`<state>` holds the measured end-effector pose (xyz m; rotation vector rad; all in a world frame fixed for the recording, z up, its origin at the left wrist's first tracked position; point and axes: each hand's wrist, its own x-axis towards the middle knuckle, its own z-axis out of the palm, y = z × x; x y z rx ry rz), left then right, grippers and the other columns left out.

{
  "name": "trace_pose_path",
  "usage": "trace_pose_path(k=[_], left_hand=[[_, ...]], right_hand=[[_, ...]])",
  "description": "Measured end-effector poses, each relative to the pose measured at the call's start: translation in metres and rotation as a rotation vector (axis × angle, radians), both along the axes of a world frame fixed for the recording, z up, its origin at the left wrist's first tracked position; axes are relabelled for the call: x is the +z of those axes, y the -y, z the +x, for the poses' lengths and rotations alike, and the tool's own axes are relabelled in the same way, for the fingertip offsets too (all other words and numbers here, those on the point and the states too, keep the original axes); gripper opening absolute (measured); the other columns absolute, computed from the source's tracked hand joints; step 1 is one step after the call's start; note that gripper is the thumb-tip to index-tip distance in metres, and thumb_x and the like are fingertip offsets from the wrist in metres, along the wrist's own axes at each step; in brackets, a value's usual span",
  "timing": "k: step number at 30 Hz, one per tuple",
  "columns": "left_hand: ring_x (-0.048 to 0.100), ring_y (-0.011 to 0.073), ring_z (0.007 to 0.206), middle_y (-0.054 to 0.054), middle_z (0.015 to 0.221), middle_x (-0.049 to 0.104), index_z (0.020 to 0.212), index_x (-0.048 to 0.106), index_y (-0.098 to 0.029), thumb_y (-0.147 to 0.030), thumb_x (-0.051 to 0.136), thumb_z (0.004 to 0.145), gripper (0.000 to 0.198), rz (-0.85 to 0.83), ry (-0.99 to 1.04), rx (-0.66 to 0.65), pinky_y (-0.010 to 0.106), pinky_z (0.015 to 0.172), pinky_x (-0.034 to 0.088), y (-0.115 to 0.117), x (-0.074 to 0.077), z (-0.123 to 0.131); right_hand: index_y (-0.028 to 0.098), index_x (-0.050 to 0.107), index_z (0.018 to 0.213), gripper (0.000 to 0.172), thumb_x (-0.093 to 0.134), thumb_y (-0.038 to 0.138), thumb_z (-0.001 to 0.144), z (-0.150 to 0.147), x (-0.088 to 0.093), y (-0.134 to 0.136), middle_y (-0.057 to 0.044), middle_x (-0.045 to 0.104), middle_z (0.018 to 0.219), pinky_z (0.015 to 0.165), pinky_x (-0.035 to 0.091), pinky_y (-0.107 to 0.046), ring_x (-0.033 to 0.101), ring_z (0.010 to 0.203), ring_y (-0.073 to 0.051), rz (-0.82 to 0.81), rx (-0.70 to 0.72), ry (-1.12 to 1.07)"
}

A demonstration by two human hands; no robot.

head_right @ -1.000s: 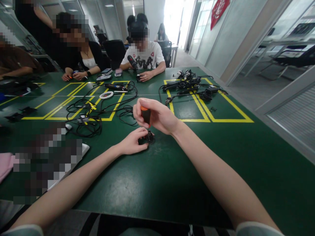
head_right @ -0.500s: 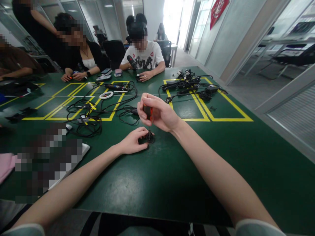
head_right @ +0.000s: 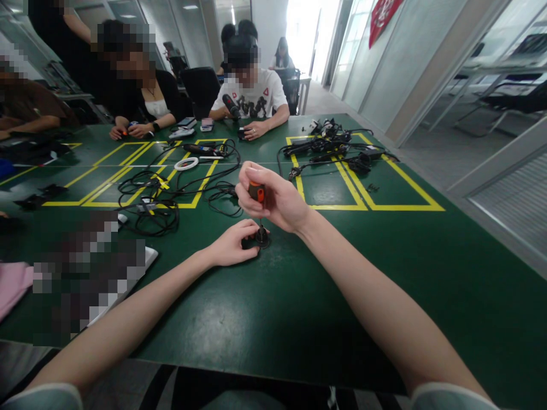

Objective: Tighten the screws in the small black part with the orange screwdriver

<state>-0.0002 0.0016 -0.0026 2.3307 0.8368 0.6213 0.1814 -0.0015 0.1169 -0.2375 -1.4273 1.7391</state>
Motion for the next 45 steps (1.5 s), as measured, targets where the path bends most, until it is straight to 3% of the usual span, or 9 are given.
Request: trace_pose_path(k=[4,7,12,19,23,27,34,40,45], left_hand=[[0.065,0.0248,0.105,0.009,0.114,0.067,0.117,0.074,-0.018,-0.021,0.068,0.084,0.034,0.0,-0.008,0.003,0.04,0.099,0.057,0.0001,0.0002,-0.0001],[0.065,0.0251,0.105,0.009,0.114,0.068,0.118,0.074,-0.018,-0.022,0.068,0.084,0.034,0.001,-0.008,0.004,0.04,0.1,0.056,0.0,0.0002,0.0],[0.065,0.0247,0.103,0.008,0.11,0.067,0.115,0.074,-0.018,-0.024,0.069,0.085,0.032,0.007,-0.012,0.004,0.039,0.097,0.056,-0.0006,0.0004,-0.0004],[0.065,0.0258,0.106,0.009,0.112,0.067,0.116,0.074,-0.017,-0.025,0.068,0.085,0.033,0.01,0.004,-0.008,0.041,0.1,0.056,-0.0007,-0.0008,-0.0003],[0.065,0.0249,0.103,0.009,0.111,0.067,0.118,0.074,-0.018,-0.024,0.069,0.084,0.034,0.001,-0.005,0.004,0.039,0.097,0.057,-0.0001,-0.0005,-0.0002],[0.064,0.0241,0.1,0.008,0.108,0.066,0.119,0.074,-0.018,-0.023,0.069,0.084,0.036,0.001,-0.012,0.008,0.038,0.094,0.057,-0.0003,-0.0006,-0.0007],[0.064,0.0251,0.102,0.009,0.109,0.066,0.12,0.074,-0.017,-0.024,0.068,0.085,0.036,0.017,-0.006,-0.006,0.04,0.096,0.057,-0.0009,-0.001,-0.0004],[0.064,0.024,0.099,0.008,0.107,0.066,0.117,0.074,-0.018,-0.022,0.069,0.083,0.035,0.009,-0.019,0.012,0.038,0.092,0.057,-0.0001,0.0002,0.0013],[0.064,0.0251,0.103,0.008,0.11,0.066,0.118,0.074,-0.019,-0.022,0.069,0.083,0.035,0.013,-0.003,-0.002,0.039,0.096,0.057,-0.0004,-0.0013,0.0016]], right_hand=[[0.017,0.05,0.065,0.05,0.054,0.044,0.106,-0.0011,0.0025,-0.0007,0.003,0.046,0.06,0.046,0.035,-0.02,0.04,0.047,-0.007,-0.019,-0.001,0.009],[0.017,0.048,0.06,0.057,0.053,0.051,0.106,-0.0029,0.0009,-0.0011,0.005,0.037,0.053,0.043,0.029,-0.018,0.033,0.043,-0.006,-0.025,0.055,0.008],[0.021,0.048,0.077,0.044,0.054,0.055,0.104,-0.0037,-0.0038,-0.0005,0.011,0.031,0.048,0.041,0.025,-0.016,0.021,0.039,-0.006,-0.015,-0.009,-0.018],[0.018,0.051,0.071,0.048,0.057,0.052,0.105,-0.0023,0.0018,0.0,0.004,0.049,0.059,0.044,0.035,-0.019,0.039,0.045,-0.007,-0.026,-0.032,0.046],[0.018,0.048,0.066,0.055,0.052,0.055,0.107,-0.0036,0.0026,0.001,0.006,0.036,0.053,0.043,0.028,-0.018,0.031,0.045,-0.006,-0.04,0.007,0.025],[0.021,0.048,0.079,0.04,0.055,0.051,0.104,-0.0027,-0.0008,0.0012,0.01,0.033,0.05,0.043,0.024,-0.018,0.023,0.042,-0.007,-0.028,-0.028,-0.003],[0.018,0.054,0.072,0.043,0.061,0.048,0.101,-0.0052,0.0015,0.0024,0.003,0.049,0.061,0.046,0.033,-0.02,0.04,0.047,-0.008,-0.01,-0.06,0.026],[0.02,0.051,0.074,0.049,0.056,0.06,0.102,-0.0056,-0.0009,0.0026,0.008,0.032,0.051,0.042,0.023,-0.019,0.024,0.043,-0.007,-0.04,-0.007,0.05],[0.021,0.05,0.08,0.034,0.067,0.046,0.096,-0.0027,-0.0044,0.0014,0.009,0.04,0.053,0.044,0.025,-0.019,0.026,0.043,-0.007,0.012,-0.042,-0.01]])
